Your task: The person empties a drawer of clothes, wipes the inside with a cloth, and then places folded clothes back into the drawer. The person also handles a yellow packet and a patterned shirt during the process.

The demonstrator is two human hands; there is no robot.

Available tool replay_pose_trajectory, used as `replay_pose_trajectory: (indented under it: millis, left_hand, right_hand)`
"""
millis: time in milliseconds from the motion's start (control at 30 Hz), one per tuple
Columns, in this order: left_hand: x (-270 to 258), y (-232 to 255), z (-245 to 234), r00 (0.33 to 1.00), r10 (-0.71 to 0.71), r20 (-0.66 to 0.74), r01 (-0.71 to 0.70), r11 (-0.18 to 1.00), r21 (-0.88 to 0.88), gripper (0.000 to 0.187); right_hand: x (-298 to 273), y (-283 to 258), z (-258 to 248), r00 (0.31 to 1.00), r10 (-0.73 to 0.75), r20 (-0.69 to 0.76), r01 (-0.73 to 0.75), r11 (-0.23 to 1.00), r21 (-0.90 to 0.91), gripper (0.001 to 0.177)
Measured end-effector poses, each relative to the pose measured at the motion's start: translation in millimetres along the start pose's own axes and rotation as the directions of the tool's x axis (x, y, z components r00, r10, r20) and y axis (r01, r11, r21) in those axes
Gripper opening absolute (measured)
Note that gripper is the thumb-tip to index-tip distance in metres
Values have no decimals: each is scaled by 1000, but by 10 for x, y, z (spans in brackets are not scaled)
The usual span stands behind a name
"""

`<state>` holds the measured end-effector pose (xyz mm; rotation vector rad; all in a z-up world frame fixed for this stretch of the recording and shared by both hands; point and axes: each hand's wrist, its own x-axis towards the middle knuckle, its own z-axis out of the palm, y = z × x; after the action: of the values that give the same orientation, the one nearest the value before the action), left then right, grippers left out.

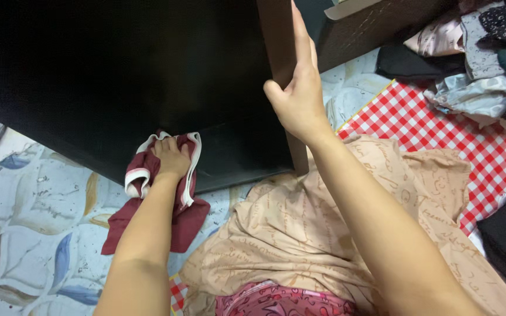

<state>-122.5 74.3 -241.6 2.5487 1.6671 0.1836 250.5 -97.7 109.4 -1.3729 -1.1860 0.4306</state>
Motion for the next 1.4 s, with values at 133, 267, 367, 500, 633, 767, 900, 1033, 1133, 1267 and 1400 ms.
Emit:
replay_pose_trajectory:
  millis: [133, 267, 367, 500, 633, 767, 900, 1033, 1133, 1267, 1400]
  left_hand:
    - [40, 38, -70, 998, -19, 57, 17, 999, 45, 64]
    - [54, 88, -113, 992, -34, 121, 23, 996, 87, 69]
    - [83, 38, -80, 983, -53, 177, 36, 994, 98, 60]
    - [311, -61, 30, 992, 0, 128, -22, 985, 173, 54]
    - [-54, -112, -61, 970, -73, 231, 24, 977, 211, 47]
    - [-1261, -102, -806, 973, -11, 230, -36, 980, 195, 51]
    - [-2020, 46, -1756, 811, -291, 508, 184, 950, 250, 34]
    - [-1715, 508, -2599, 969, -163, 186, 210, 939, -272, 35]
    - [-1219, 1073, -2827, 983, -16, -185, -117, 720, -684, 25]
    - [-502, 1957, -2428, 909, 130, -396, -395, 572, -719, 27]
    - [-253, 2890, -1376, 935, 301, -187, -337, 595, -729, 42]
  right_hand:
    - [-43, -5, -15, 991, -134, -8, 133, 988, -85, 93]
    - [-106, 80, -22, 985, -172, -11, 170, 978, -120, 95]
    - [-126, 102, -7, 990, -138, -7, 136, 986, -92, 94]
    - [-46, 58, 13, 989, -147, -29, 144, 985, -96, 94]
    - [-20, 29, 51, 999, -15, -47, 13, 999, -42, 94]
    - [58, 82, 49, 984, -174, -41, 171, 983, -71, 95]
    - [21, 206, 36, 981, -194, -2, 194, 980, -43, 96]
    - [87, 307, -6, 978, -208, 10, 207, 972, -114, 97]
    - [106, 318, 12, 986, -158, 48, 159, 987, -30, 97]
    - [118, 306, 3, 994, -110, 19, 110, 994, -21, 95]
    - [132, 290, 4, 978, -208, 15, 209, 971, -118, 96]
